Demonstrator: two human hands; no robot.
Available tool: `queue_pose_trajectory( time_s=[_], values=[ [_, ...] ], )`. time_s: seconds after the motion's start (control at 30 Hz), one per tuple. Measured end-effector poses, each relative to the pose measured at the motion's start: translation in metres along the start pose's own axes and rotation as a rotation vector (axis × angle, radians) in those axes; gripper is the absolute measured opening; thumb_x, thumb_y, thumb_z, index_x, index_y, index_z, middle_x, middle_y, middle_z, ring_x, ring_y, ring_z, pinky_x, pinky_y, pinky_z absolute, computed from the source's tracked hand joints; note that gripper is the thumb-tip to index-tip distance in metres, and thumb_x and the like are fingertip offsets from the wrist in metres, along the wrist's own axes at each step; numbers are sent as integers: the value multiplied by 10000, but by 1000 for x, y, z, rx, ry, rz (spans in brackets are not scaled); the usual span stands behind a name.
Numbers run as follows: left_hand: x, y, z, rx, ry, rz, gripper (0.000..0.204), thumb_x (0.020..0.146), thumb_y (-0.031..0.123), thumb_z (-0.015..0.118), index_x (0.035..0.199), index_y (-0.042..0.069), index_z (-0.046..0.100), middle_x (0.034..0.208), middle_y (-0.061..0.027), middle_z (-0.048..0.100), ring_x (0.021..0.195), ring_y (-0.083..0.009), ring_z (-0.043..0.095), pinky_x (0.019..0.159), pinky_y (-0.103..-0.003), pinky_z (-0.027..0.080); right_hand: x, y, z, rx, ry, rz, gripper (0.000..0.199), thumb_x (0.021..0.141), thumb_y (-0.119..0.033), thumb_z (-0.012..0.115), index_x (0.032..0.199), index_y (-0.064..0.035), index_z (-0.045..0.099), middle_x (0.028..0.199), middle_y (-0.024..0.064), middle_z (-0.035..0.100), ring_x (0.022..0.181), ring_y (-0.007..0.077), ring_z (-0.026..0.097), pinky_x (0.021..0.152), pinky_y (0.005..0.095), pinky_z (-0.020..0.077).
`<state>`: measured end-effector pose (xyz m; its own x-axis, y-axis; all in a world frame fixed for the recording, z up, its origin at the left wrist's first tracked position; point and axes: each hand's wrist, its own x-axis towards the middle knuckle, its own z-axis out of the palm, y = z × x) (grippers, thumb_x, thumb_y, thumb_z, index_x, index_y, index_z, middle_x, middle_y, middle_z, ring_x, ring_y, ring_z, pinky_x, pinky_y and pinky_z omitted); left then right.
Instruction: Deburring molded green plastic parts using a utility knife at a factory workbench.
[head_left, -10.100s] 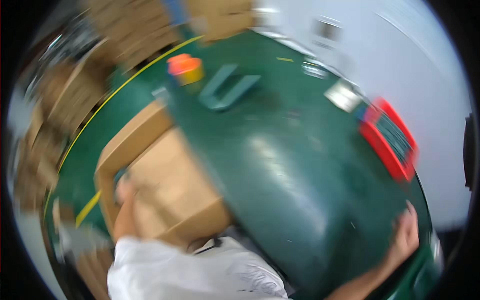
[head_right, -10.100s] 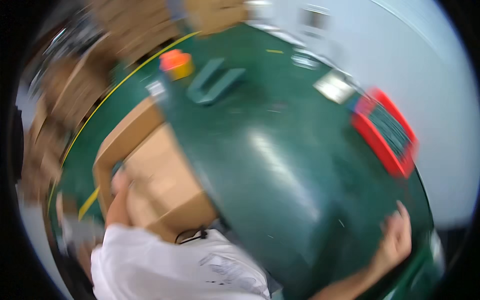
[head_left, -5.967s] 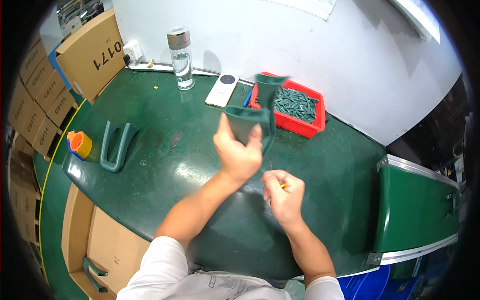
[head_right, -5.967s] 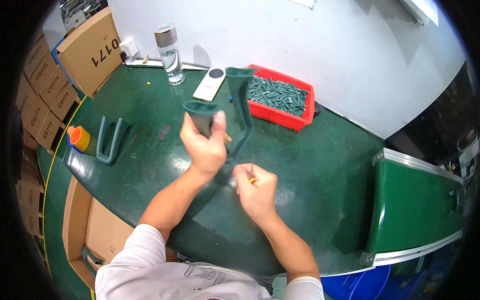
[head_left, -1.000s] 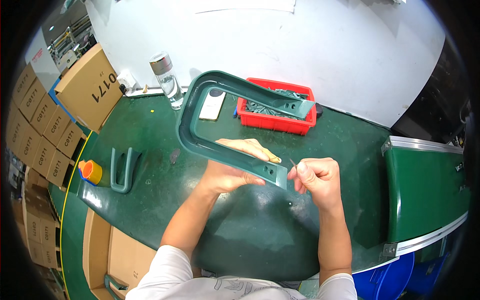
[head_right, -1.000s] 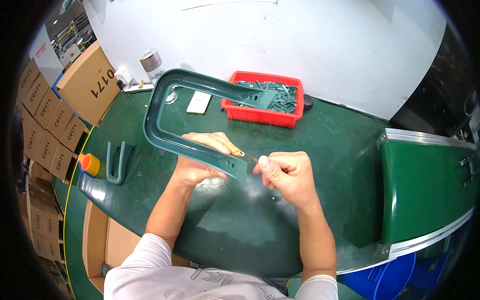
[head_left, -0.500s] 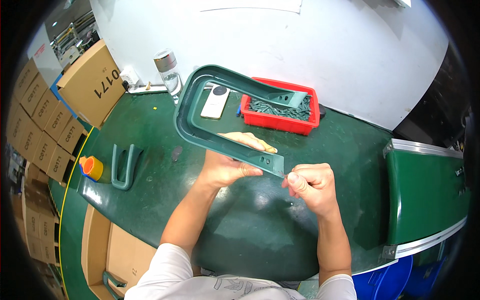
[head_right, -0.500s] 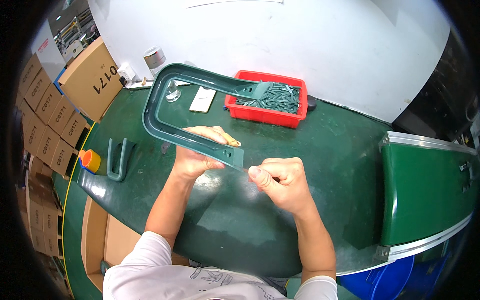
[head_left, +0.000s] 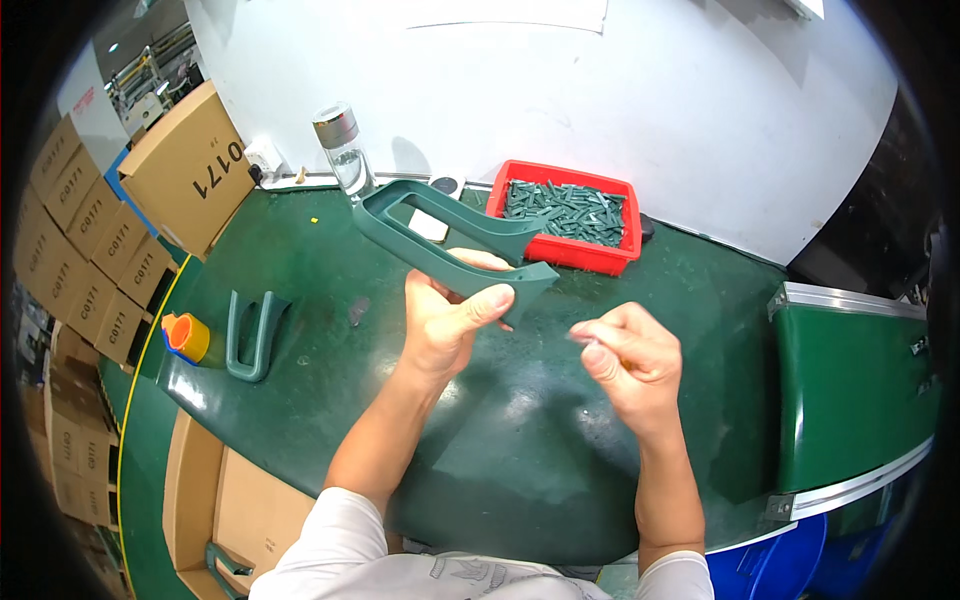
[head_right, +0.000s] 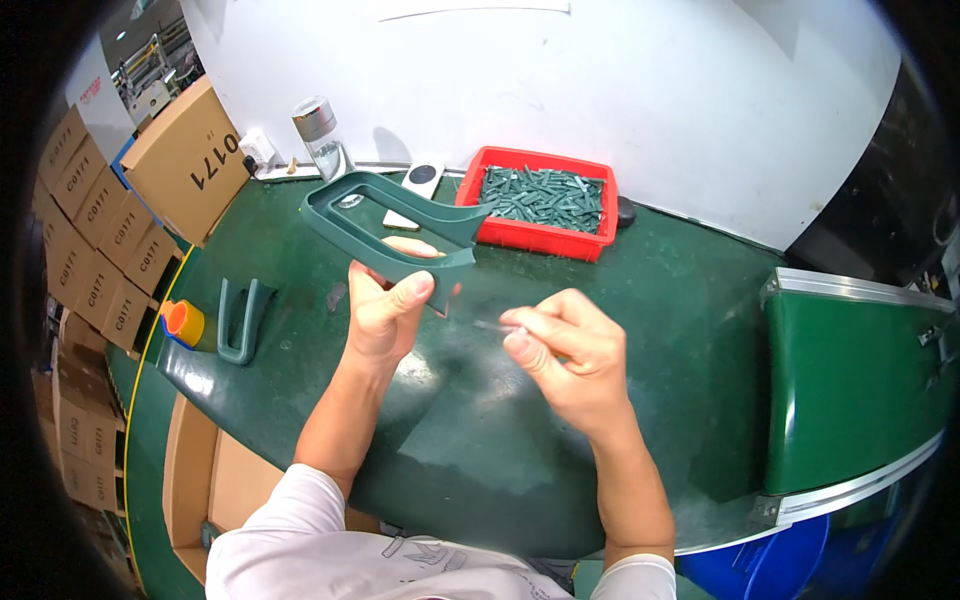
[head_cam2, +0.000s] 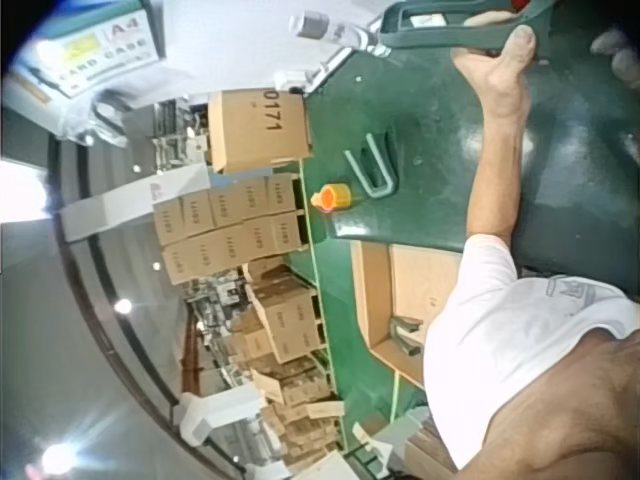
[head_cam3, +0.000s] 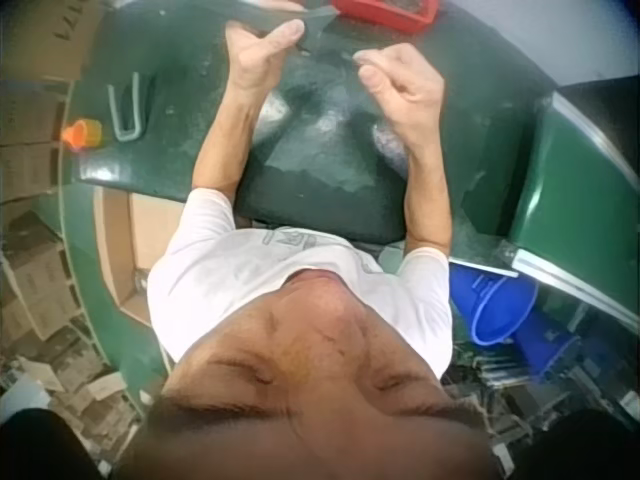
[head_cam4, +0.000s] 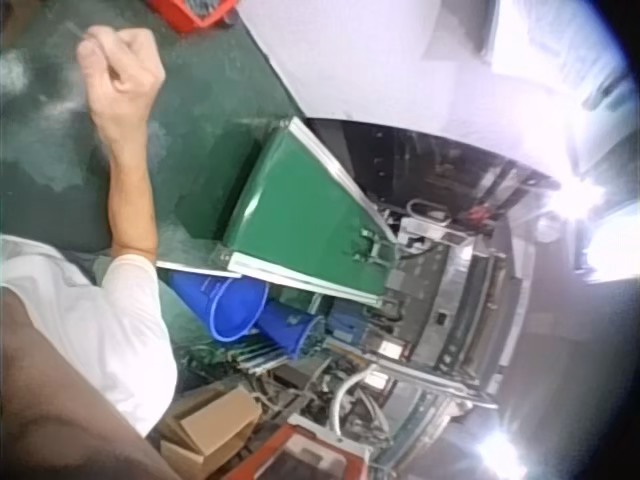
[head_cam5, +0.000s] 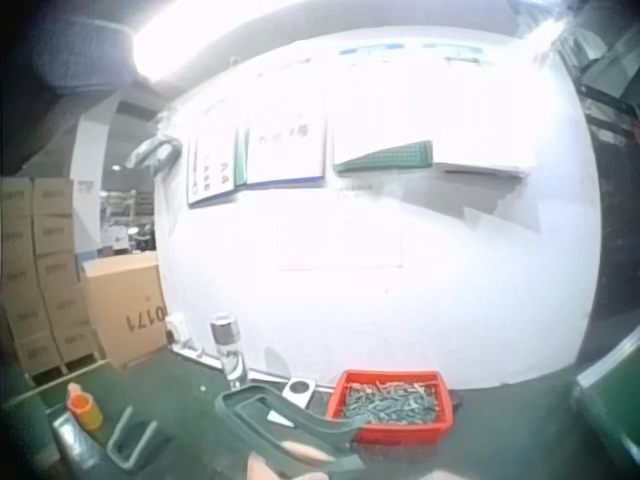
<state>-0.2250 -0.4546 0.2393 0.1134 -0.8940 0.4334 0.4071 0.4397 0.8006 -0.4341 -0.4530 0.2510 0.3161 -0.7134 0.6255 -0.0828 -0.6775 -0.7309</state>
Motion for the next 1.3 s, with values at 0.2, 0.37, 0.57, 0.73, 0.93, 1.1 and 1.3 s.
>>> queue_pose_trajectory(
  time_s=[0.2,0.37,0.57,0.73,0.93,1.1,1.3],
  values=[
    [-5,1,11,-38,-39,-59,299,718,76,752,963,-24,613,835,-143,661,694,-187,648,527,-280,536,0,3,3,-241,275,-144,172,767,-79,736,898,23,692,701,90,625,575,149,569,519,250,434],
    [-7,3,13,-44,-52,-85,293,712,54,765,956,-20,620,844,-120,661,695,-162,648,541,-267,548,0,0,4,-300,279,-158,162,757,-63,737,883,27,687,664,87,616,547,161,564,503,256,428],
    [-8,3,13,-34,-50,-93,305,704,62,777,953,-18,622,851,-108,653,703,-155,648,550,-259,552,1,-2,4,-302,280,-128,145,758,-58,732,868,24,685,662,86,617,547,161,564,499,258,425],
    [-8,3,13,-31,-47,-101,308,703,67,780,955,-16,622,855,-109,653,706,-154,648,549,-254,549,1,-2,4,-305,273,-124,131,763,-59,726,858,22,684,662,84,619,552,164,568,504,260,427],
    [-8,3,13,-25,-56,-107,313,701,71,783,953,-16,620,860,-111,654,708,-157,648,551,-257,548,2,-2,4,-314,276,-132,128,764,-65,726,849,20,683,667,86,626,551,171,569,503,267,430],
    [-7,2,13,-28,-50,-99,316,698,75,786,951,-17,621,856,-110,654,704,-157,647,549,-257,546,2,-2,3,-322,264,-145,128,764,-68,726,847,18,682,662,87,623,551,176,568,500,271,430],
    [-7,3,14,-20,-52,-102,312,693,71,789,944,-16,625,850,-106,653,699,-155,646,544,-254,542,1,-2,3,-344,260,-134,132,764,-74,727,850,16,682,662,89,623,553,181,575,501,274,435]
  ],
)
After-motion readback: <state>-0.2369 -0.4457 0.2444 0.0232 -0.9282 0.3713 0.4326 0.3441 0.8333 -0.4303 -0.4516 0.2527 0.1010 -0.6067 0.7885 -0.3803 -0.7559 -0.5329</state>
